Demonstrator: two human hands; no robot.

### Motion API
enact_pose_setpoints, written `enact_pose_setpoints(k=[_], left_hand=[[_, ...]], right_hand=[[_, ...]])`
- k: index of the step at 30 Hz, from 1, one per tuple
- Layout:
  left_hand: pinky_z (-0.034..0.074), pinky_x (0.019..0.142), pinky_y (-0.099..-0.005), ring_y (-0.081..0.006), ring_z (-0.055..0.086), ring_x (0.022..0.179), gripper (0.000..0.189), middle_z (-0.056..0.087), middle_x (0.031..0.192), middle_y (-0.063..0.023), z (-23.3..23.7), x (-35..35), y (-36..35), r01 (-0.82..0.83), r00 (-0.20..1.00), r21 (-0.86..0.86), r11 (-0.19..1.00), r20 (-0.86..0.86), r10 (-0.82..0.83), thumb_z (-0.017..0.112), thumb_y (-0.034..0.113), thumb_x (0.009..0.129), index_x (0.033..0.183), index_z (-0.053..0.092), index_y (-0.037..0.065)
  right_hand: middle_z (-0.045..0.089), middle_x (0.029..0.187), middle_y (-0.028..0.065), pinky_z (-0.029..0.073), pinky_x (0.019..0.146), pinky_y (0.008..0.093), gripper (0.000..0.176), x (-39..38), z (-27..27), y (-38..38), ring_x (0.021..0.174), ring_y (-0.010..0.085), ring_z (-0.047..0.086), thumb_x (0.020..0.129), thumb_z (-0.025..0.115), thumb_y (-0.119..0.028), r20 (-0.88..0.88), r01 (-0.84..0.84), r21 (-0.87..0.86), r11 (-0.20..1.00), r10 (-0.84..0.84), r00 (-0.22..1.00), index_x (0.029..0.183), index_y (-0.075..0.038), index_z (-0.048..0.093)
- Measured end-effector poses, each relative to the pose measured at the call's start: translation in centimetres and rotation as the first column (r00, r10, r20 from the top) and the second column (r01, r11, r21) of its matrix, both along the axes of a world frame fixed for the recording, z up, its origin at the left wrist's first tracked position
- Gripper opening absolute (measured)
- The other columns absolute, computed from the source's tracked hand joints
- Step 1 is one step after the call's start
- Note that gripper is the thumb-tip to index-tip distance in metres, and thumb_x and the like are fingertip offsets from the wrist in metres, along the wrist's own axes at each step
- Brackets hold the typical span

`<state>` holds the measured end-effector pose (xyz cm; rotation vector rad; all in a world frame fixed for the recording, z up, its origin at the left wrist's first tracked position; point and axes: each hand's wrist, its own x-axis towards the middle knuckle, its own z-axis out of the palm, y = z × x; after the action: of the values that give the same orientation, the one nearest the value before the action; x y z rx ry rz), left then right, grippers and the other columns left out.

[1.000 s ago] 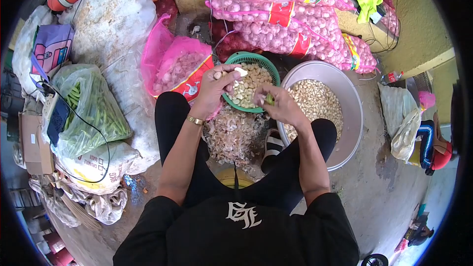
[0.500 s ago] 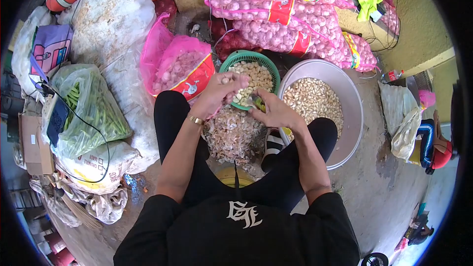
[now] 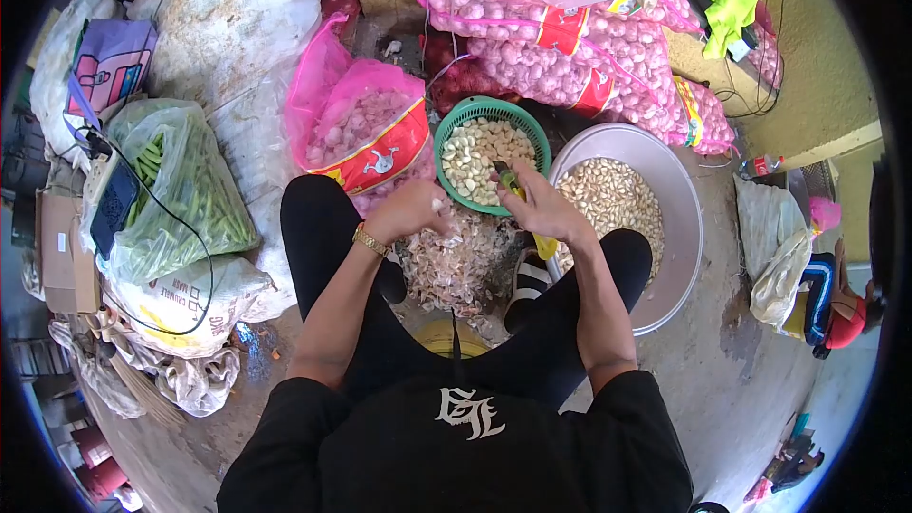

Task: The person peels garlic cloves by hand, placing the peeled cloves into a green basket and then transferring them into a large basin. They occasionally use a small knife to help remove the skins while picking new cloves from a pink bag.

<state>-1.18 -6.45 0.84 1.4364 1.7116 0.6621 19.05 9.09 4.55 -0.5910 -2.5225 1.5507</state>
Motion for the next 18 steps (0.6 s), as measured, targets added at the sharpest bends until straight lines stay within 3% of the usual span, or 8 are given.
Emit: enact_pose_setpoints(k=[4,6,7,9,13,15,16,18], left_hand=[[0.049,0.065,-0.0341,-0.0206,0.065,0.065,0.026,0.070,0.074,-0.0102,-1.0,0.4,-0.2,0.002,1.000,0.086,0.996,0.027,-0.004,0.080,0.024,0.069,0.080,0.073,0.002],[0.049,0.067,-0.0331,-0.0203,0.065,0.067,0.025,0.069,0.072,-0.0107,-1.0,0.3,-0.2,0.015,0.980,0.140,0.990,0.194,-0.042,0.080,0.024,0.068,0.080,0.073,0.003],[0.049,0.067,-0.0331,-0.0203,0.065,0.067,0.025,0.069,0.072,-0.0107,-0.5,0.2,-0.3,0.011,0.980,0.140,0.990,0.193,-0.038,0.080,0.024,0.068,0.080,0.073,0.003],[0.049,0.068,-0.0313,-0.0182,0.065,0.069,0.027,0.068,0.070,-0.0098,0.7,-0.1,-0.2,0.053,0.972,-0.062,0.997,0.230,-0.037,0.081,0.028,0.070,0.078,0.073,0.003],[0.048,0.065,-0.0315,-0.0151,0.062,0.067,0.027,0.067,0.071,-0.0058,0.6,0.1,0.2,0.108,0.994,-0.086,0.990,0.017,-0.107,0.082,0.027,0.073,0.076,0.070,0.002],[0.045,0.059,-0.0291,-0.0109,0.059,0.065,0.028,0.065,0.074,-0.0012,0.0,0.8,0.5,0.057,0.915,0.153,0.987,0.388,-0.113,0.081,0.024,0.077,0.087,0.067,0.003],[0.045,0.059,-0.0291,-0.0109,0.059,0.065,0.028,0.065,0.074,-0.0012,0.6,1.1,0.7,0.056,0.915,0.153,0.987,0.388,-0.112,0.081,0.024,0.077,0.087,0.067,0.003],[0.041,0.058,-0.0235,-0.0066,0.051,0.064,0.035,0.057,0.081,0.0029,2.3,1.7,0.9,-0.084,0.799,-0.019,0.996,0.596,0.078,0.078,0.015,0.081,0.109,0.060,0.003]], right_hand=[[0.057,0.117,0.0170,0.042,0.096,0.0352,0.036,-0.1,-1.3,0.4,0.109,0.0224,0.053,0.095,0.051,-0.018,0.041,-0.020,0.015,1.000,0.019,0.999,0.125,0.002,0.049],[0.058,0.117,0.0171,0.042,0.097,0.0346,0.036,-0.5,-1.2,0.3,0.109,0.0228,0.054,0.096,0.054,-0.019,0.036,-0.006,0.002,1.000,0.006,0.999,0.125,0.002,0.051],[0.058,0.117,0.0171,0.042,0.097,0.0346,0.036,-0.7,-1.0,0.2,0.109,0.0228,0.054,0.096,0.054,-0.019,0.035,-0.010,0.002,1.000,0.010,0.999,0.125,0.002,0.051],[0.061,0.114,0.0170,0.043,0.097,0.0350,0.037,-1.0,-0.3,-0.1,0.109,0.0231,0.056,0.095,0.058,-0.020,-0.086,-0.025,0.063,0.998,0.030,0.996,0.124,0.002,0.053],[0.063,0.110,0.0165,0.044,0.096,0.0349,0.036,-1.1,0.0,-0.4,0.108,0.0229,0.057,0.094,0.062,-0.021,-0.114,0.039,0.059,0.998,-0.032,0.993,0.120,0.002,0.055],[0.064,0.109,0.0160,0.045,0.095,0.0352,0.033,-1.1,-0.5,-0.5,0.107,0.0223,0.058,0.094,0.062,-0.020,-0.114,0.110,0.011,0.994,-0.108,0.988,0.117,0.003,0.057],[0.064,0.109,0.0160,0.045,0.095,0.0352,0.033,-1.0,-0.4,-0.6,0.107,0.0223,0.058,0.094,0.062,-0.020,-0.114,0.109,0.011,0.994,-0.107,0.988,0.117,0.003,0.057],[0.066,0.104,0.0122,0.047,0.091,0.0326,0.030,-1.0,0.1,-0.8,0.100,0.0183,0.060,0.093,0.066,-0.020,-0.208,0.151,0.045,0.988,-0.138,0.968,0.113,0.002,0.060]])
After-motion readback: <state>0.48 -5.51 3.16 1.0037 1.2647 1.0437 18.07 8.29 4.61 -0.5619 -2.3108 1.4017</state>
